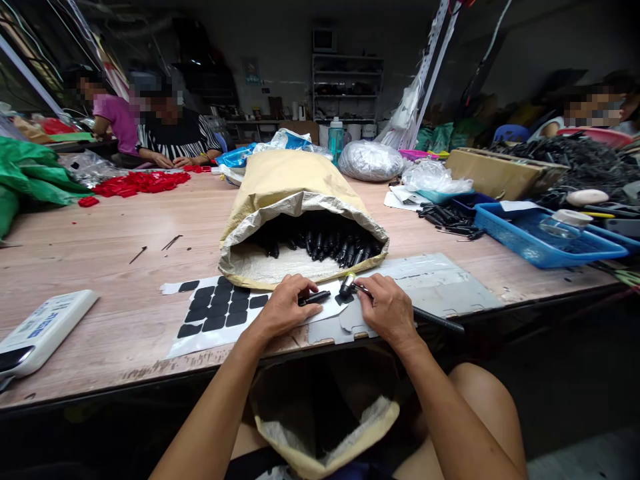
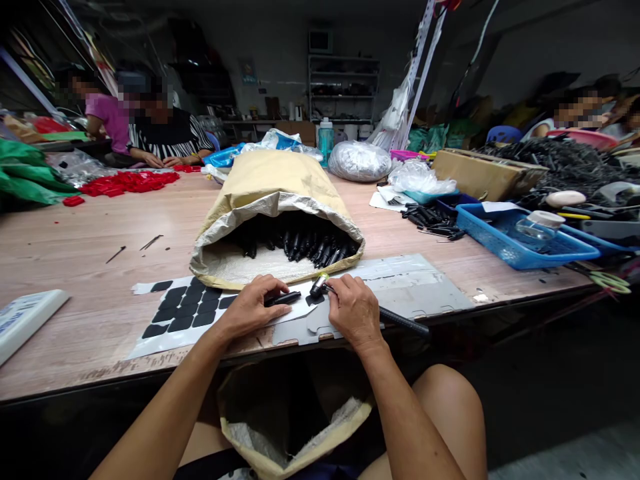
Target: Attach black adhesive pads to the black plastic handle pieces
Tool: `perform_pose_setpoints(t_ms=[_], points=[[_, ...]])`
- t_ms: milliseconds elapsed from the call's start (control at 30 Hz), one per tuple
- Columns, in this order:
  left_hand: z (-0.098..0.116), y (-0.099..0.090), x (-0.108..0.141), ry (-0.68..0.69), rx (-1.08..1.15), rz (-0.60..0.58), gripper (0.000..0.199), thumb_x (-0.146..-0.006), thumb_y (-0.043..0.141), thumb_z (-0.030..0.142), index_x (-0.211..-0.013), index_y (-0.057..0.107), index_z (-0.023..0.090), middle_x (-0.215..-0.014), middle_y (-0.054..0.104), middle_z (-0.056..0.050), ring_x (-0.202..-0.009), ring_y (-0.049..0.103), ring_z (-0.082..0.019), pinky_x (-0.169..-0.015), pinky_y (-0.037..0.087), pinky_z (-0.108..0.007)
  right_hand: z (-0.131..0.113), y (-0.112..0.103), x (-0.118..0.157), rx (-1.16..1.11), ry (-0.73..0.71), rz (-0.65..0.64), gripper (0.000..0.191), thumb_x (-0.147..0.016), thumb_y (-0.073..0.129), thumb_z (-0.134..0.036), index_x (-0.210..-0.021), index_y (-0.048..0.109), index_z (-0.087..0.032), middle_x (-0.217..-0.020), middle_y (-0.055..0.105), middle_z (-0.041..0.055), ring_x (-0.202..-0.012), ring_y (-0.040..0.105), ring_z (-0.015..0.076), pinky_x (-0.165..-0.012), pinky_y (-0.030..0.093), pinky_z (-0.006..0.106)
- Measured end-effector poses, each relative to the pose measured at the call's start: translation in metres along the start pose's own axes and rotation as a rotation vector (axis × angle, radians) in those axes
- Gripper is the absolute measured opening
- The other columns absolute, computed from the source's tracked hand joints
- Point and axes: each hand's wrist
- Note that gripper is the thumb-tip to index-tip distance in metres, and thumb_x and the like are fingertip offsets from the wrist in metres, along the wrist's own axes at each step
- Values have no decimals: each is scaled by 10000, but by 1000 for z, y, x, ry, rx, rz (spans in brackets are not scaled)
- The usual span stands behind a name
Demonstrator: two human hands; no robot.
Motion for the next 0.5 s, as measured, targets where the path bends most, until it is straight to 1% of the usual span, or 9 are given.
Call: perform_pose_setpoints(t_ms=[100,167,233,300,367,433,500], points=[[-1,1,3,-18,46,34,171,-763,760,293,-901,700,213,-890,646,-17,-907,566,-216,-819,441,-340,2,0,0,-5,-3,-9,215,-908,568,-197,-1068,703,-246,-946,684,28,-925,565,205,-822,426,309],[-1,1,3,-28,64,40,148,-771,744,266,-903,709,211,-897,652,-21,-918,571,-217,-828,438,-342,3,-1,-1,-18,-11,-1,221,-920,555,-193,-1074,706,-241,-938,690,29,-932,579,205,-826,443,309],[-2,1,2,-33,76,37,149,-774,735,247,-918,723,210,-902,656,-25,-932,576,-219,-841,436,-342,1,-3,-2,-60,-23,39,237,-936,535,-192,-1099,702,-229,-958,702,36,-950,598,204,-850,464,314],[-3,1,1,-38,81,32,156,-767,743,241,-918,734,204,-897,660,-29,-940,580,-220,-852,434,-342,-6,-6,-4,-145,-30,98,251,-953,516,-204,-1128,695,-220,-1004,716,47,-969,621,202,-884,483,322],[-4,2,0,-44,82,31,155,-764,748,245,-912,743,200,-894,664,-32,-942,584,-222,-858,432,-343,-17,-10,-6,-261,-36,129,255,-965,504,-223,-1139,690,-221,-1041,725,56,-975,647,198,-897,503,324],[-6,3,0,-45,79,33,156,-774,742,258,-920,754,203,-884,664,-32,-931,585,-220,-855,434,-343,-30,-13,-8,-372,-46,105,254,-971,497,-232,-1135,691,-228,-1050,732,58,-969,668,194,-888,521,320],[-8,3,1,-41,76,35,166,-786,732,269,-936,768,209,-869,657,-31,-919,583,-218,-854,437,-344,-41,-15,-10,-436,-61,67,254,-970,499,-231,-1135,692,-227,-1052,735,60,-970,676,195,-889,529,321]])
Point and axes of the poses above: each hand's wrist, its own x-axis away from the middle knuckle, its own y-axis out of the palm, z = x × y
